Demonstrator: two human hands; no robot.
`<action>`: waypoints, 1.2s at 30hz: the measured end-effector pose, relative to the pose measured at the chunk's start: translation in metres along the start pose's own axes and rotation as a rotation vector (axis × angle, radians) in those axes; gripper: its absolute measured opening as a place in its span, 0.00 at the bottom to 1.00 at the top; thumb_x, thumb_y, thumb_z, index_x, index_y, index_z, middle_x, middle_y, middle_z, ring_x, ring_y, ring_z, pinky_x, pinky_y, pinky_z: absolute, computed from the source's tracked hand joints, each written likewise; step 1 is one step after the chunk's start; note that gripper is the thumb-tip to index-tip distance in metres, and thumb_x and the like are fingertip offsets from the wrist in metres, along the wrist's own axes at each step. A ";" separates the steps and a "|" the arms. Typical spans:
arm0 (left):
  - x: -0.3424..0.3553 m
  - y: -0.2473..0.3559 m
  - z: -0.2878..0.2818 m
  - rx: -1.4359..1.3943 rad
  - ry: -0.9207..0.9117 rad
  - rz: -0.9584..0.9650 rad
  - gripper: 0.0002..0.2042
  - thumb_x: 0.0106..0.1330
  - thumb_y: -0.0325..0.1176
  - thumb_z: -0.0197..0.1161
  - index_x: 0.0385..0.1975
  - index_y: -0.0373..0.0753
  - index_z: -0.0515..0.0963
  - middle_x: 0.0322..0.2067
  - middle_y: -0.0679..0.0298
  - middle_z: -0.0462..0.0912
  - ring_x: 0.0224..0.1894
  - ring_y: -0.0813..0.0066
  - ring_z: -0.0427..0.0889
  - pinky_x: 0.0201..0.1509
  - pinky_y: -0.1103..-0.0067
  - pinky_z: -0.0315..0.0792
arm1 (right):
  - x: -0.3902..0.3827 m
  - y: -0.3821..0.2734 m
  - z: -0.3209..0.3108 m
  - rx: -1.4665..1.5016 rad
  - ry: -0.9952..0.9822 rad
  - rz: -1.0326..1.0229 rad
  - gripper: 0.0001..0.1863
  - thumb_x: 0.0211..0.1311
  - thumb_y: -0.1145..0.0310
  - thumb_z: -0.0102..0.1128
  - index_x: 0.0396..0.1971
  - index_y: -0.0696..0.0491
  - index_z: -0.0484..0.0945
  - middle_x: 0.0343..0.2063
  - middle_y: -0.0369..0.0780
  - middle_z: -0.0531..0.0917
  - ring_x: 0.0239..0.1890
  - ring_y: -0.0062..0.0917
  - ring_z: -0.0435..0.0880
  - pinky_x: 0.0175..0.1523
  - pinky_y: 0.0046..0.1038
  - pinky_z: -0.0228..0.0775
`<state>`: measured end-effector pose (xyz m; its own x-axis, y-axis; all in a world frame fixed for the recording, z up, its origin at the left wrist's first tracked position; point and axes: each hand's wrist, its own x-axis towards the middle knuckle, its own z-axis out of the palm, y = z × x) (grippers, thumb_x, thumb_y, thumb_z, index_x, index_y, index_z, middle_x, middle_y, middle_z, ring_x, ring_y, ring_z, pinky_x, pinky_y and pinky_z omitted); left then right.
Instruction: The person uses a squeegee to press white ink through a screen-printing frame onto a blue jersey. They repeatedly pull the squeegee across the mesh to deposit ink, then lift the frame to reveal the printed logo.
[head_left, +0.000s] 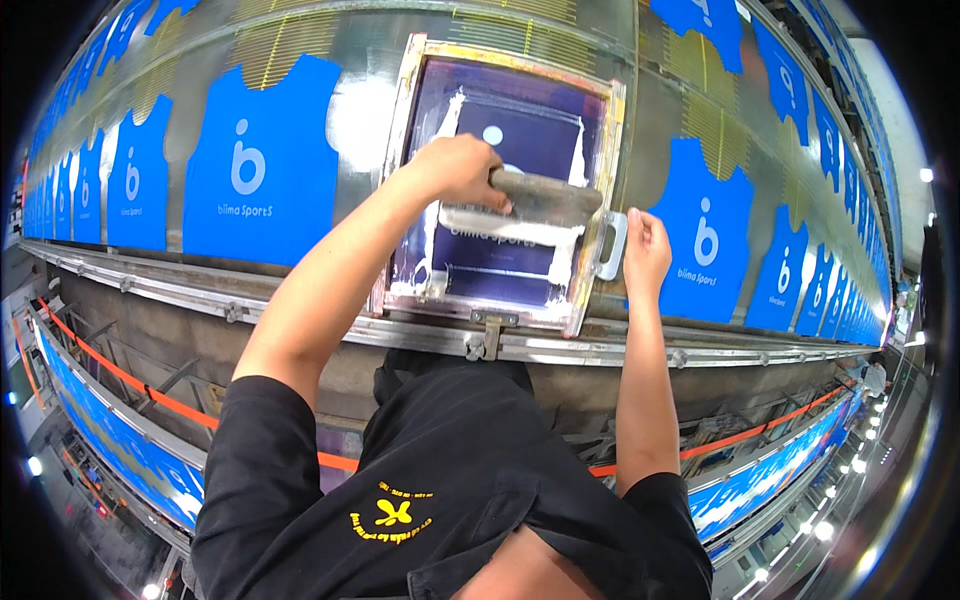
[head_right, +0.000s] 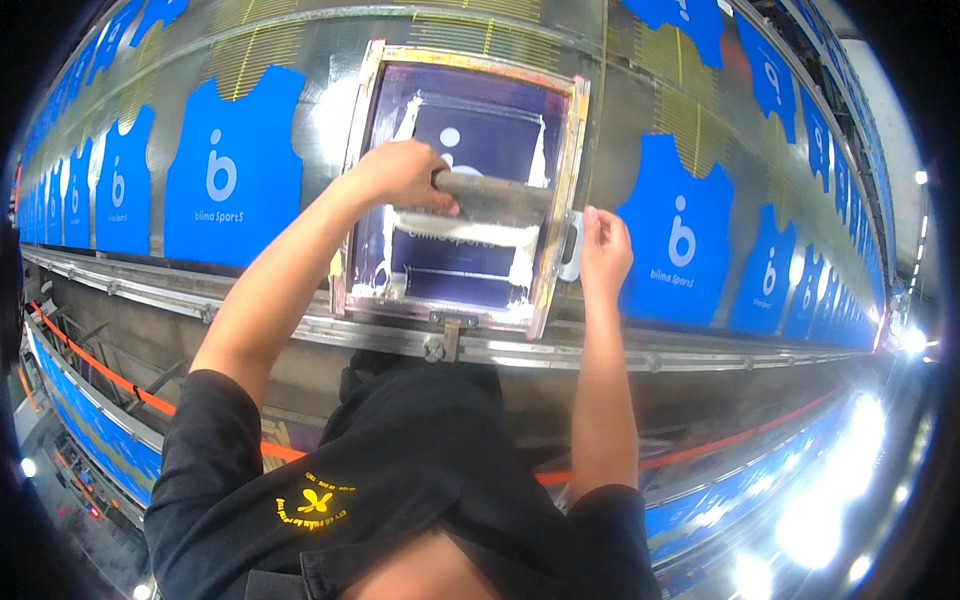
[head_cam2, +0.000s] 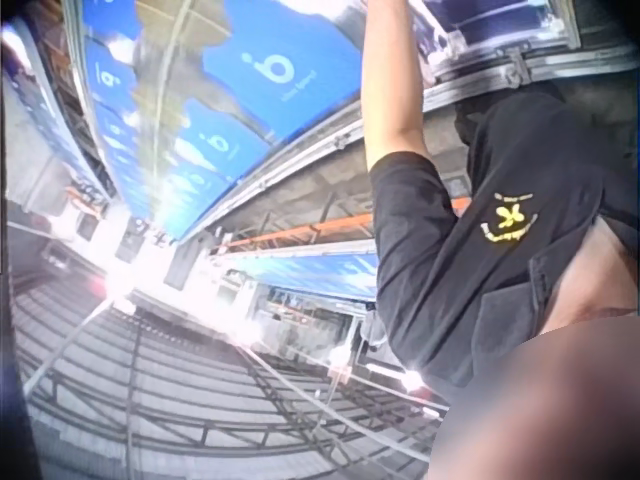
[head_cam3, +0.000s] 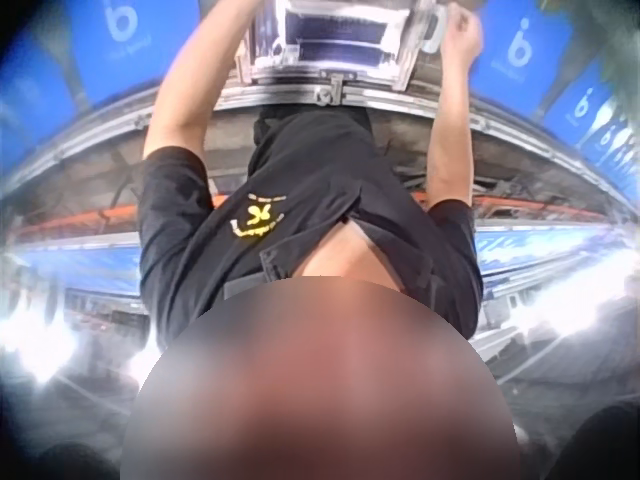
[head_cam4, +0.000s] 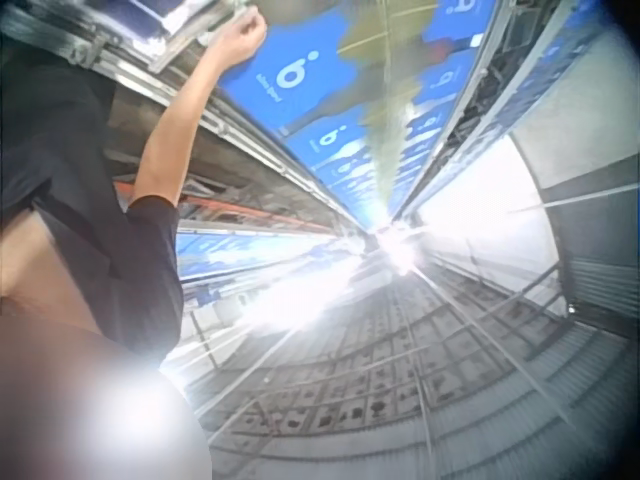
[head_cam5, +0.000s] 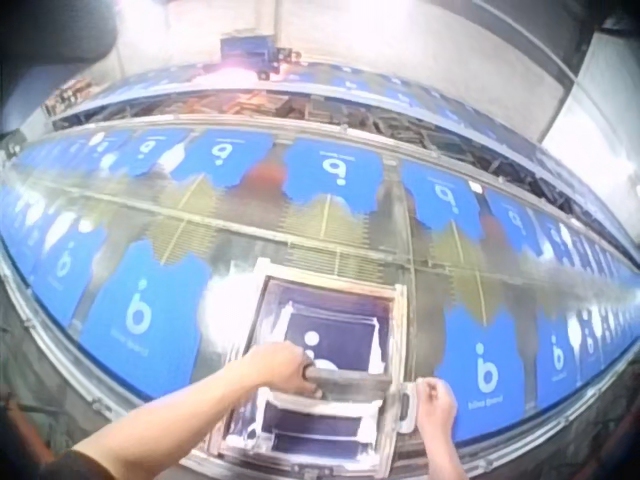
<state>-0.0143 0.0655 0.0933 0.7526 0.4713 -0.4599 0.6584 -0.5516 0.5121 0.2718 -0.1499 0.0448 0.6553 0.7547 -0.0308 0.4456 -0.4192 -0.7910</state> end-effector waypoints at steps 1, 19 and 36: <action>0.011 -0.006 -0.013 0.032 0.043 0.020 0.25 0.55 0.61 0.75 0.41 0.46 0.90 0.35 0.56 0.91 0.43 0.53 0.91 0.48 0.61 0.83 | 0.005 0.008 0.002 0.000 0.030 0.054 0.15 0.73 0.59 0.69 0.44 0.57 0.86 0.38 0.38 0.89 0.39 0.19 0.87 0.46 0.25 0.79; -0.062 -0.012 0.099 0.076 0.529 0.165 0.19 0.53 0.36 0.77 0.47 0.49 0.87 0.38 0.62 0.87 0.43 0.55 0.87 0.46 0.62 0.81 | 0.009 -0.027 -0.001 0.401 -0.159 0.489 0.18 0.77 0.59 0.65 0.56 0.56 0.81 0.22 0.29 0.72 0.16 0.10 0.63 0.19 0.18 0.54; -0.272 -0.102 0.059 0.100 0.494 0.203 0.25 0.53 0.38 0.78 0.53 0.45 0.82 0.46 0.64 0.86 0.50 0.62 0.85 0.55 0.66 0.75 | -0.052 -0.136 0.132 0.380 0.045 0.234 0.20 0.75 0.55 0.67 0.50 0.59 0.84 0.40 0.37 0.86 0.41 0.22 0.81 0.50 0.27 0.74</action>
<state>-0.2866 -0.0473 0.1234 0.7964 0.6027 0.0494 0.5130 -0.7166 0.4725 0.0964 -0.0649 0.0734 0.7416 0.6352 -0.2160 0.0320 -0.3551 -0.9343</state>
